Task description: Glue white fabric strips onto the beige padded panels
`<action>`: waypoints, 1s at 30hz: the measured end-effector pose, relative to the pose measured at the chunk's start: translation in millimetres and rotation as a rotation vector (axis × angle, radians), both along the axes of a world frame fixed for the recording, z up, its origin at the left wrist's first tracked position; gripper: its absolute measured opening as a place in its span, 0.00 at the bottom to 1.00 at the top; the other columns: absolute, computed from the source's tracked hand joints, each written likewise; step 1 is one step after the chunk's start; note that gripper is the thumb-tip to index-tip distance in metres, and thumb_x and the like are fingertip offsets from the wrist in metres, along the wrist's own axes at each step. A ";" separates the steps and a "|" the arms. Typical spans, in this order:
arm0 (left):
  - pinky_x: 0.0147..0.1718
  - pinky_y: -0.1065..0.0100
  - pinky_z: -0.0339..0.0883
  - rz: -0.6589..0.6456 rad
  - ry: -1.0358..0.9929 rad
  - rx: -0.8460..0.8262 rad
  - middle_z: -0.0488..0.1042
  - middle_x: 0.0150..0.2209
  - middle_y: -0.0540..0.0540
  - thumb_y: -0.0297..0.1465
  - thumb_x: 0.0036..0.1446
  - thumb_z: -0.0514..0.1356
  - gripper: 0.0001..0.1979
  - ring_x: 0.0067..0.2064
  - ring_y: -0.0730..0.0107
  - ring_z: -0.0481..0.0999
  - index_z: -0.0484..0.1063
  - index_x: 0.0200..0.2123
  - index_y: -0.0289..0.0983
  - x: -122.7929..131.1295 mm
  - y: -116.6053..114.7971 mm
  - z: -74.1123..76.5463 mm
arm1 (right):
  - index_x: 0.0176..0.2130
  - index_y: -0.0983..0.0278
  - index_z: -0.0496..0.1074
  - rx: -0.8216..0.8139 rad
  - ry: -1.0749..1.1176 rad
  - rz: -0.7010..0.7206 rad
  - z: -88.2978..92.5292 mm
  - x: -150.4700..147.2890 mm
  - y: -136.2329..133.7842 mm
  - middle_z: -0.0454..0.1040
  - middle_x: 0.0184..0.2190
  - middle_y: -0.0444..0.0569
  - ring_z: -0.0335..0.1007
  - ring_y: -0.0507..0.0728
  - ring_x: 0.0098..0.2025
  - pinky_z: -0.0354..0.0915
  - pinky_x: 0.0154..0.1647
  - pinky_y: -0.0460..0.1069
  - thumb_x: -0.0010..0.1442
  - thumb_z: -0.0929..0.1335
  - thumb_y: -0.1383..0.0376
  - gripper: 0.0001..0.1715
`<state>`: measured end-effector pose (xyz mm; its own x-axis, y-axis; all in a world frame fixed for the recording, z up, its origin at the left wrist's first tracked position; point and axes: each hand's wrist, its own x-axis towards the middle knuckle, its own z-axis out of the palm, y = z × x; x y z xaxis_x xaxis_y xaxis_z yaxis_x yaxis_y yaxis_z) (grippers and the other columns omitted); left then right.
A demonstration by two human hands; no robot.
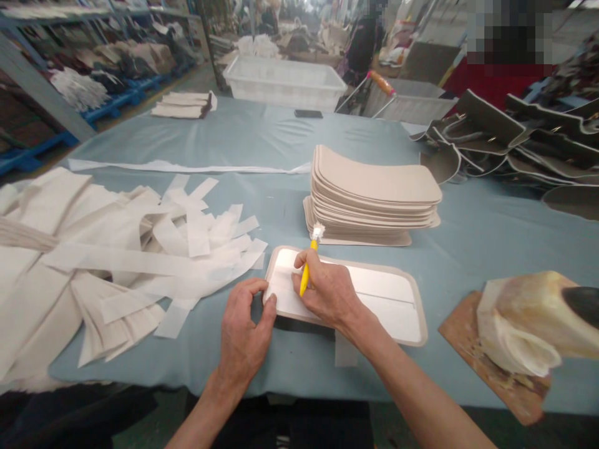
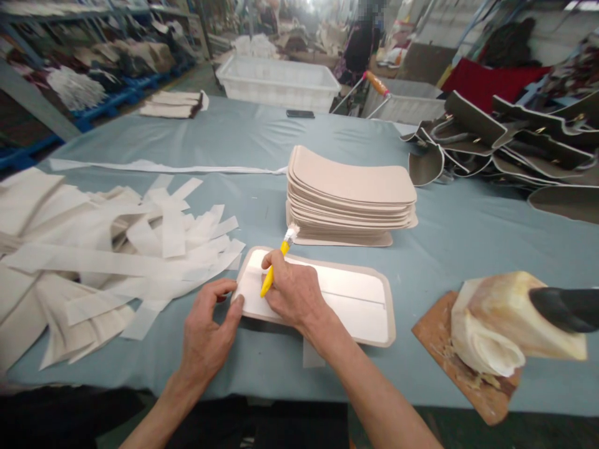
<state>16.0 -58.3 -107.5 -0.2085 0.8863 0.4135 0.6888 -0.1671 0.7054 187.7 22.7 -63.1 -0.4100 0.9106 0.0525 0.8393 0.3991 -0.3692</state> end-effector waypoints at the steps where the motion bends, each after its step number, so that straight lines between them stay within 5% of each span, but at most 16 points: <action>1: 0.53 0.59 0.71 -0.002 -0.006 -0.004 0.78 0.45 0.45 0.33 0.67 0.59 0.07 0.49 0.62 0.77 0.72 0.46 0.39 0.0 -0.1 -0.3 | 0.49 0.60 0.67 -0.007 -0.005 -0.003 -0.1 -0.4 0.3 0.78 0.27 0.44 0.78 0.61 0.32 0.47 0.28 0.49 0.63 0.65 0.65 0.14; 10: 0.43 0.64 0.73 -0.047 -0.096 -0.059 0.78 0.41 0.47 0.36 0.67 0.56 0.10 0.41 0.67 0.77 0.73 0.46 0.40 -8.4 7.7 8.3 | 0.51 0.60 0.67 -0.073 -0.076 -0.027 4.9 -2.1 2.9 0.80 0.29 0.45 0.79 0.61 0.33 0.48 0.30 0.49 0.65 0.65 0.63 0.14; 19: 0.36 0.64 0.73 -0.031 -0.444 -0.378 0.78 0.39 0.46 0.49 0.55 0.61 0.26 0.35 0.66 0.76 0.72 0.50 0.37 -17.7 49.6 23.0 | 0.52 0.60 0.67 -0.098 -0.082 -0.014 9.3 -1.7 6.7 0.80 0.30 0.45 0.79 0.61 0.35 0.50 0.31 0.49 0.66 0.66 0.63 0.14; 30: 0.33 0.62 0.69 0.007 -0.271 -0.493 0.77 0.38 0.46 0.54 0.51 0.61 0.30 0.29 0.67 0.72 0.73 0.47 0.37 -12.1 68.5 18.1 | 0.52 0.60 0.66 -0.083 -0.039 -0.001 8.2 1.1 9.7 0.80 0.32 0.45 0.79 0.61 0.36 0.52 0.32 0.50 0.65 0.67 0.64 0.15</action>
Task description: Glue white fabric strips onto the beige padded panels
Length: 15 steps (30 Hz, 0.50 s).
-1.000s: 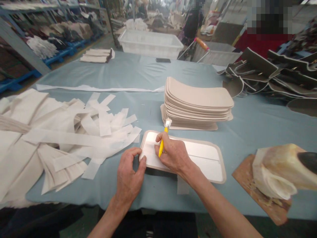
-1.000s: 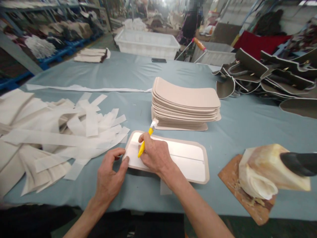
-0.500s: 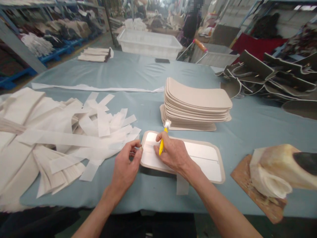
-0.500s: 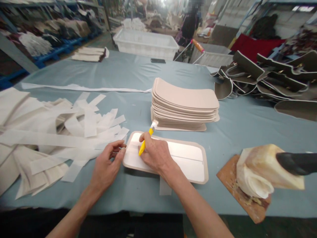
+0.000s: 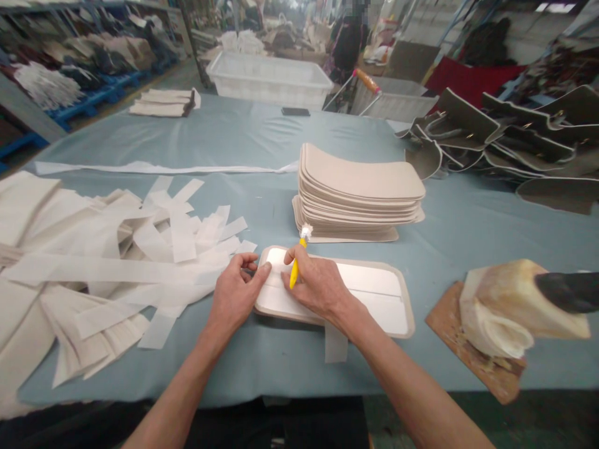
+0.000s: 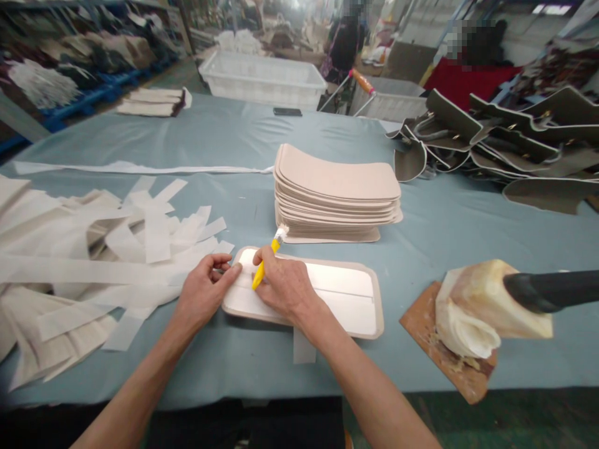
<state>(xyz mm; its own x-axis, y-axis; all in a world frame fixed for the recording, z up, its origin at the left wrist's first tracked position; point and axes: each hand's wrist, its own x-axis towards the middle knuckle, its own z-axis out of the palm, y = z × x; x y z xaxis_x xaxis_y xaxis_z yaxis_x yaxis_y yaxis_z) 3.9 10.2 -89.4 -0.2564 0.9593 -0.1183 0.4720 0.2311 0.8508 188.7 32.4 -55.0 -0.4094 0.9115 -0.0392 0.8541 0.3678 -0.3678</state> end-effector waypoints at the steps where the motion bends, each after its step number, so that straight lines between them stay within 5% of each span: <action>1: 0.33 0.62 0.69 -0.007 0.024 -0.016 0.77 0.39 0.45 0.54 0.51 0.61 0.30 0.30 0.66 0.73 0.73 0.48 0.37 1.1 1.1 -1.3 | 0.52 0.60 0.66 -0.004 0.001 -0.001 0.6 -0.1 0.3 0.80 0.32 0.45 0.79 0.61 0.36 0.53 0.32 0.50 0.65 0.67 0.64 0.15; 15: 0.41 0.59 0.70 0.001 0.151 -0.068 0.80 0.45 0.43 0.54 0.55 0.58 0.30 0.36 0.61 0.77 0.73 0.51 0.39 2.3 2.7 -9.0 | 0.50 0.59 0.69 0.038 -0.100 -0.098 17.1 37.9 -19.2 0.80 0.29 0.45 0.79 0.60 0.33 0.47 0.30 0.49 0.67 0.66 0.64 0.11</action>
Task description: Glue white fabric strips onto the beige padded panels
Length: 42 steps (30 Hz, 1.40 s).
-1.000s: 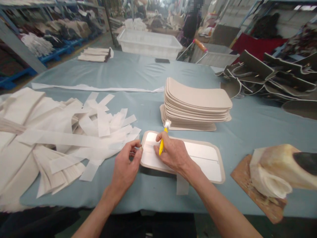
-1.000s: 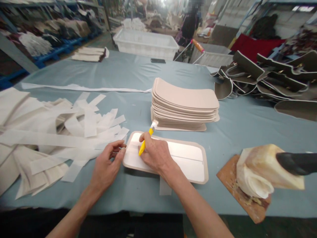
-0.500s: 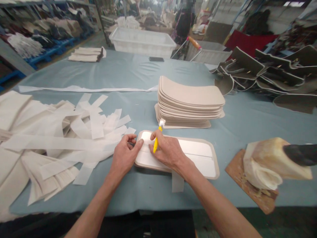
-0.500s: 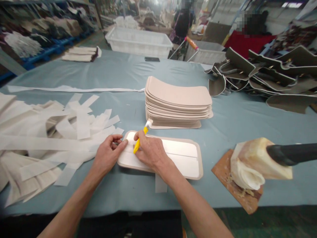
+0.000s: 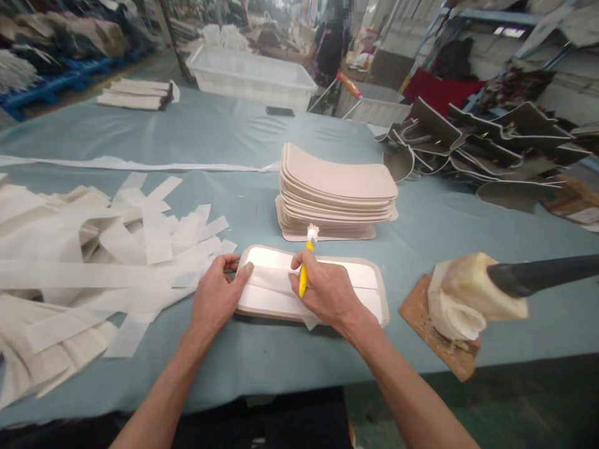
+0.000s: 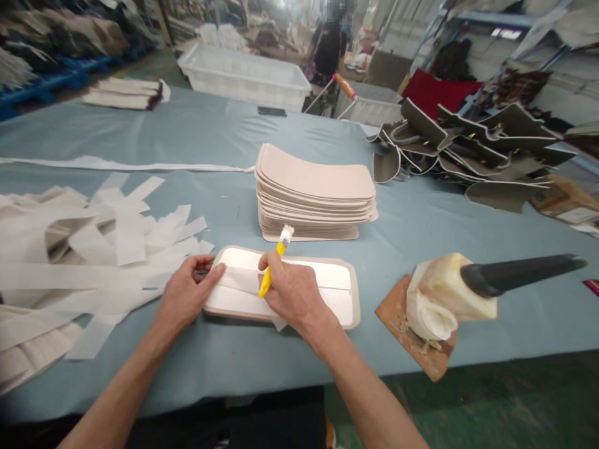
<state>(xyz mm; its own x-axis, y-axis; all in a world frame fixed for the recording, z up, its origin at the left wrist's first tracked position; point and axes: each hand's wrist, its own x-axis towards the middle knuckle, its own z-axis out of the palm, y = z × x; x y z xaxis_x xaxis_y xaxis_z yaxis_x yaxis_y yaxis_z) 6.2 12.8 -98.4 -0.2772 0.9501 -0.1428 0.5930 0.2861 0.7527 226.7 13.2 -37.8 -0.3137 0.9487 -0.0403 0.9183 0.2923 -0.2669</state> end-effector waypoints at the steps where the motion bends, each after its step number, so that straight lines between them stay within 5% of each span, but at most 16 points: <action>1: 0.41 0.58 0.70 0.000 0.004 -0.002 0.80 0.45 0.43 0.55 0.55 0.57 0.30 0.36 0.60 0.77 0.73 0.51 0.39 0.2 0.1 0.2 | 0.49 0.59 0.69 0.010 -0.003 -0.028 0.4 7.1 -2.5 0.80 0.29 0.44 0.79 0.60 0.33 0.47 0.30 0.49 0.67 0.66 0.64 0.10; 15: 0.44 0.59 0.70 0.039 0.100 -0.115 0.80 0.48 0.42 0.49 0.55 0.60 0.30 0.41 0.57 0.79 0.72 0.56 0.38 2.4 8.6 10.7 | 0.48 0.58 0.67 0.098 0.028 -0.231 -1.6 101.5 -7.4 0.82 0.36 0.43 0.80 0.58 0.39 0.54 0.34 0.48 0.70 0.66 0.63 0.07; 37: 0.43 0.59 0.70 0.082 0.194 -0.148 0.78 0.37 0.48 0.50 0.54 0.59 0.24 0.37 0.58 0.76 0.74 0.48 0.41 15.7 6.6 30.6 | 0.47 0.60 0.70 0.203 0.067 -0.366 -17.0 124.7 -22.4 0.82 0.36 0.46 0.79 0.58 0.39 0.57 0.35 0.47 0.71 0.67 0.59 0.08; 42: 0.37 0.61 0.69 0.081 0.244 -0.098 0.75 0.29 0.53 0.54 0.56 0.59 0.23 0.33 0.60 0.75 0.75 0.47 0.46 -0.8 9.9 5.7 | 0.48 0.60 0.69 0.196 0.114 -0.417 -17.2 131.5 -25.2 0.82 0.35 0.46 0.80 0.58 0.39 0.59 0.36 0.47 0.71 0.66 0.59 0.09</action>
